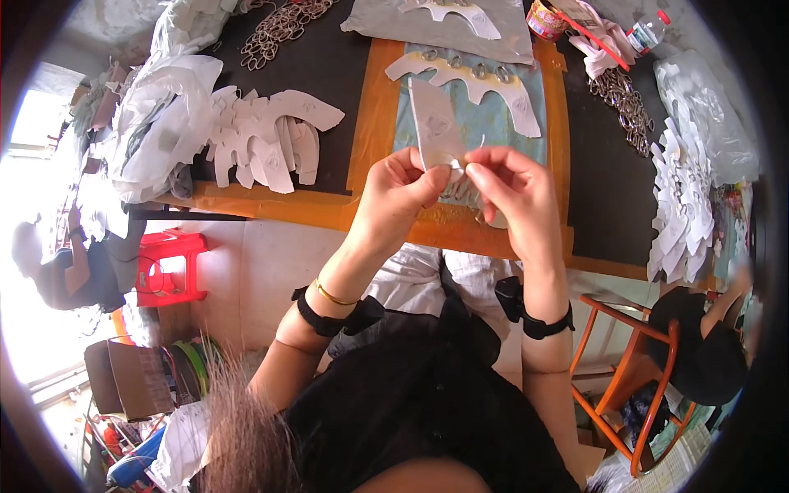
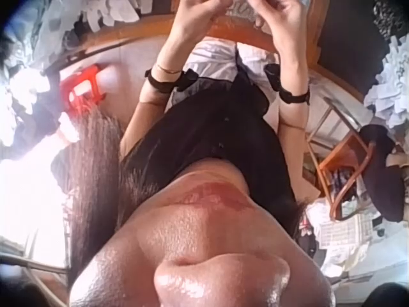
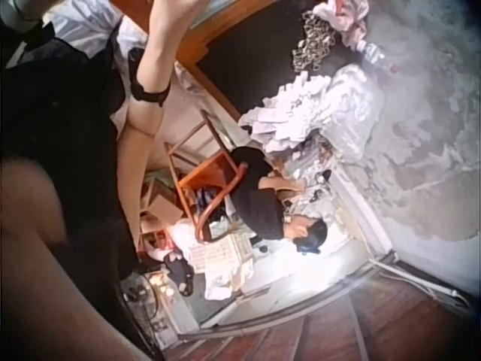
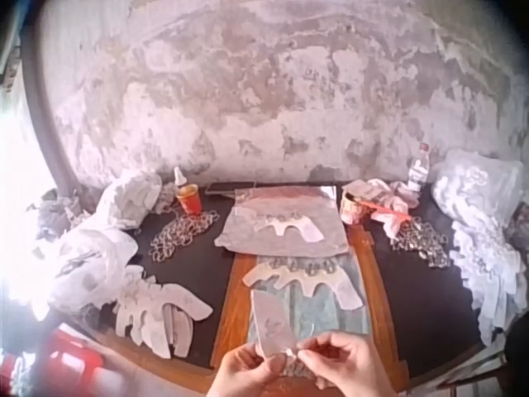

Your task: Applying adhesive to shoe pattern components and assembling them at a workstation.

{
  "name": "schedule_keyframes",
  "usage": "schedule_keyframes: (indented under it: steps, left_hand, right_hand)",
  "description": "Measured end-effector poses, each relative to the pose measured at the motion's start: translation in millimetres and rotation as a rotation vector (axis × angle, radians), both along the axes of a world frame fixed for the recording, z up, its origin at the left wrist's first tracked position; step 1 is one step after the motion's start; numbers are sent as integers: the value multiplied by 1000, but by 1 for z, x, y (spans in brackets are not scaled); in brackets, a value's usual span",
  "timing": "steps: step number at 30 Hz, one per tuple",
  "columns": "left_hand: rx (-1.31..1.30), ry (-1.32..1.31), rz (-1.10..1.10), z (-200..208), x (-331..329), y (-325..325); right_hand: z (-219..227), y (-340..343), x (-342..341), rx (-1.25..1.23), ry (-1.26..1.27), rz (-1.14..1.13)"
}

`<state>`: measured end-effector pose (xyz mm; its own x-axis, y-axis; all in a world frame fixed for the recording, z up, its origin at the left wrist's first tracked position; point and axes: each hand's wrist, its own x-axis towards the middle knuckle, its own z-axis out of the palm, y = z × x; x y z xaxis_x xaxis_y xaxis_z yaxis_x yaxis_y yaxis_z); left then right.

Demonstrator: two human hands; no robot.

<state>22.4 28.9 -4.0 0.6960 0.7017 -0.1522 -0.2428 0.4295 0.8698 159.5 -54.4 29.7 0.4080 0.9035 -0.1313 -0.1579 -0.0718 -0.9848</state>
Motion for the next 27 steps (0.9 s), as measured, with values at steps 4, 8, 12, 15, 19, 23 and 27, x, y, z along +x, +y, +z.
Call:
schedule_keyframes:
  steps: [4, 8, 12, 15, 19, 23, 27]
  left_hand:
    - [-39, -43, 133, -4, 0, -3]
    - [160, 60, 211, 7, 3, -10]
    - [262, 176, 205, 12, -1, -11]
    - [323, 193, 227, 12, -1, -13]
    - [351, 210, 216, 8, 0, -12]
    - [309, 185, 88, 13, -1, -2]
    - [317, 187, 5, 16, 0, 3]
  right_hand:
    - [9, -7, -4, -13, -73, -67]
    - [5, -4, -12, -98, -146, -21]
    - [4, -4, -16, -6, -289, -67]
    - [2, -5, -14, -10, -340, -43]
    - [1, -5, -8, -81, -118, 50]
    - [3, -3, 11, -78, 39, 189]
    - [-1, -1, 21, -95, 101, 218]
